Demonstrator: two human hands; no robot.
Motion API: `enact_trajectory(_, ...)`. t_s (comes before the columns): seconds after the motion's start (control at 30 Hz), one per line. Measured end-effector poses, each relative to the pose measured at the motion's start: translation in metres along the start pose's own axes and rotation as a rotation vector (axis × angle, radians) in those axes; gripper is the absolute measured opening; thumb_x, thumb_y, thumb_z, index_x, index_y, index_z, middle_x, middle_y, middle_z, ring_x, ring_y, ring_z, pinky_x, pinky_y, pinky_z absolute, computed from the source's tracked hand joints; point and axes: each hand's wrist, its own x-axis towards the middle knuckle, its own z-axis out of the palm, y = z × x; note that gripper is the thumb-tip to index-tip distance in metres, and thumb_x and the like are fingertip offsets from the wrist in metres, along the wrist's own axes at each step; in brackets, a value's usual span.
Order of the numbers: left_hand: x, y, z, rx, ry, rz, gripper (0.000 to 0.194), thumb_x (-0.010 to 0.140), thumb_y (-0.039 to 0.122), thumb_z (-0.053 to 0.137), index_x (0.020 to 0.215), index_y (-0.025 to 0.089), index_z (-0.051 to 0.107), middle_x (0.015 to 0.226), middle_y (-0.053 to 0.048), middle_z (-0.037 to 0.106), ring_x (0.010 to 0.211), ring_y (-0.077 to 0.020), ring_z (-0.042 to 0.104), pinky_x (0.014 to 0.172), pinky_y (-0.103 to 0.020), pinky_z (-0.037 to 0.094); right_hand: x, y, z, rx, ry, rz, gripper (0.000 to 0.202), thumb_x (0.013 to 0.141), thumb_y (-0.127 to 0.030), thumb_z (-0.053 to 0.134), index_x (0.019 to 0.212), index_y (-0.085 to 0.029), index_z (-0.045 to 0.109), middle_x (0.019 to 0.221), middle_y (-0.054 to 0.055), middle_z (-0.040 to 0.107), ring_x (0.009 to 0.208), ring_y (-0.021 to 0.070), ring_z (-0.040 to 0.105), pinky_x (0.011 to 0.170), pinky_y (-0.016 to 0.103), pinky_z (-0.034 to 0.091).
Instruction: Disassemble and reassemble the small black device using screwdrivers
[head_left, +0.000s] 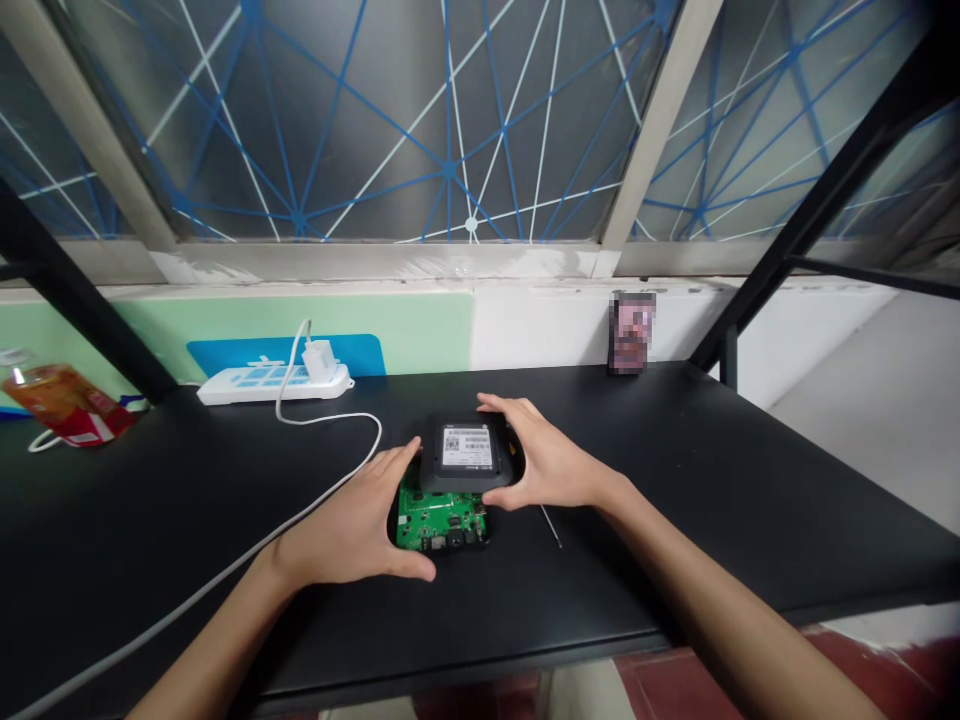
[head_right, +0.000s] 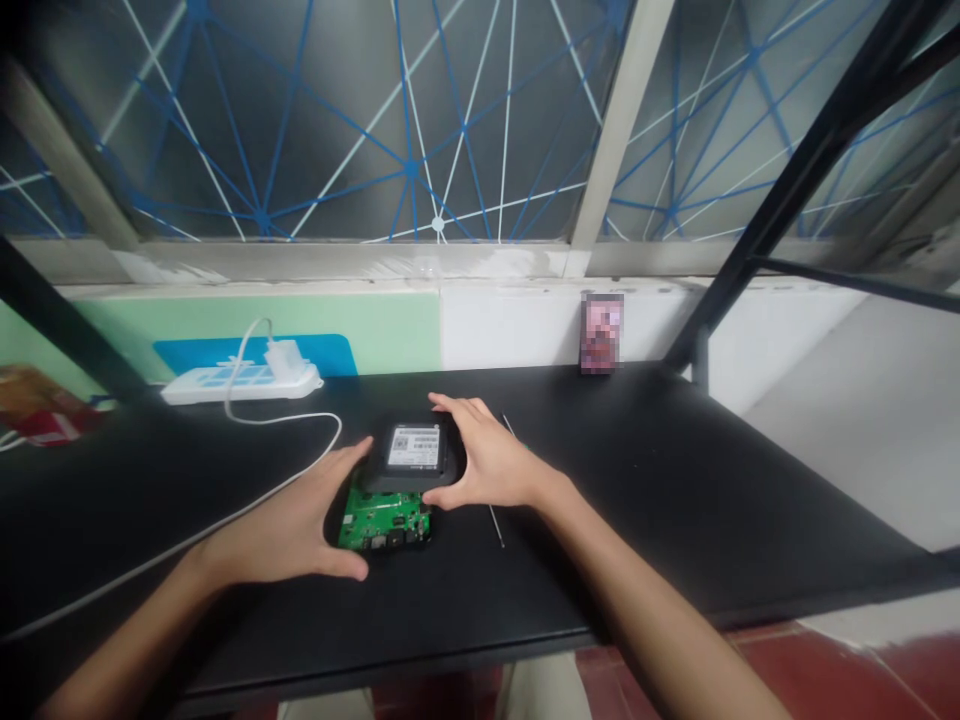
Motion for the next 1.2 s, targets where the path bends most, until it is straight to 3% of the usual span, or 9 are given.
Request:
enact_trajectory(0.13,0.000,-0.003,0.002,0.041,0.030,0.051,0.122,0.064,0.059,0.087,0.159,0.020,0.022,0.158,-0.022,0.039,0.147,-0.0466,0.035,0.119,-0.065,0.031,0.002,0.005,0.001,0.020,0.023,0.042,0.115,0.062,-0.049,0.085,0.155,-0.017,0.027,0.145,0.019,0.050,0.136,0.0362,0.044,0.115,0.061,0.039)
enact_trajectory(0.3,-0.002,-0.005,0.000,0.073,0.020,0.072,0.113,0.069,0.050,0.085,0.158,0.021,0.023,0.158,-0.021,0.039,0.149,-0.0446,0.032,0.120,-0.065,0.028,0.002,0.008,0.003,0.031,0.025,0.042,0.114,0.063,-0.049,0.085,0.156,-0.021,0.026,0.146,0.018,0.050,0.138,0.0361,0.043,0.116,0.062,0.036)
enact_trajectory(0.43,-0.004,-0.008,-0.007,0.080,-0.020,0.034,0.110,0.070,0.047,0.084,0.158,0.019,0.023,0.161,-0.023,0.034,0.152,-0.0459,0.025,0.120,-0.068,0.024,0.003,0.010,0.004,0.051,0.005,0.048,0.115,0.061,-0.048,0.086,0.155,-0.018,0.027,0.146,0.019,0.049,0.138,0.0352,0.043,0.117,0.059,0.036)
enact_trajectory(0.67,-0.023,-0.015,-0.022,0.077,-0.060,-0.098,0.113,0.066,0.046,0.086,0.158,0.015,0.026,0.163,-0.025,0.029,0.152,-0.0490,0.021,0.118,-0.067,0.028,0.002,0.009,0.004,0.059,0.006,0.037,0.114,0.061,-0.045,0.087,0.155,-0.020,0.028,0.144,0.018,0.050,0.137,0.0349,0.046,0.116,0.060,0.037)
enact_trajectory(0.8,-0.038,-0.025,-0.029,0.083,-0.079,-0.157,0.116,0.067,0.043,0.086,0.160,0.022,0.021,0.166,-0.022,0.024,0.153,-0.0459,0.021,0.119,-0.065,0.028,0.002,0.007,0.004,0.039,-0.003,0.024,0.114,0.061,-0.046,0.087,0.155,-0.018,0.029,0.145,0.018,0.050,0.137,0.0355,0.044,0.117,0.060,0.036)
enact_trajectory(1.03,-0.055,-0.047,-0.027,0.055,-0.057,-0.115,0.116,0.061,0.037,0.093,0.158,0.031,0.030,0.167,-0.016,0.027,0.150,-0.0459,0.029,0.117,-0.063,0.033,0.001,0.010,0.005,0.022,0.005,-0.003,0.115,0.060,-0.049,0.087,0.155,-0.019,0.029,0.147,0.017,0.049,0.138,0.0351,0.043,0.117,0.058,0.037)
enact_trajectory(1.13,-0.058,-0.043,-0.032,0.029,-0.052,-0.053,0.117,0.063,0.043,0.092,0.160,0.036,0.026,0.167,-0.013,0.028,0.150,-0.0450,0.028,0.116,-0.063,0.036,0.001,0.013,0.004,0.024,0.013,-0.016,0.115,0.061,-0.051,0.086,0.156,-0.022,0.028,0.148,0.016,0.048,0.138,0.0352,0.042,0.116,0.059,0.038)
enact_trajectory(1.2,-0.055,-0.034,-0.035,0.012,-0.039,-0.060,0.102,0.075,0.050,0.083,0.159,0.036,0.027,0.167,-0.011,0.028,0.151,-0.0433,0.028,0.115,-0.063,0.037,0.002,0.013,0.004,0.020,0.013,-0.017,0.115,0.061,-0.050,0.086,0.156,-0.022,0.028,0.147,0.016,0.049,0.137,0.0354,0.043,0.115,0.060,0.039)
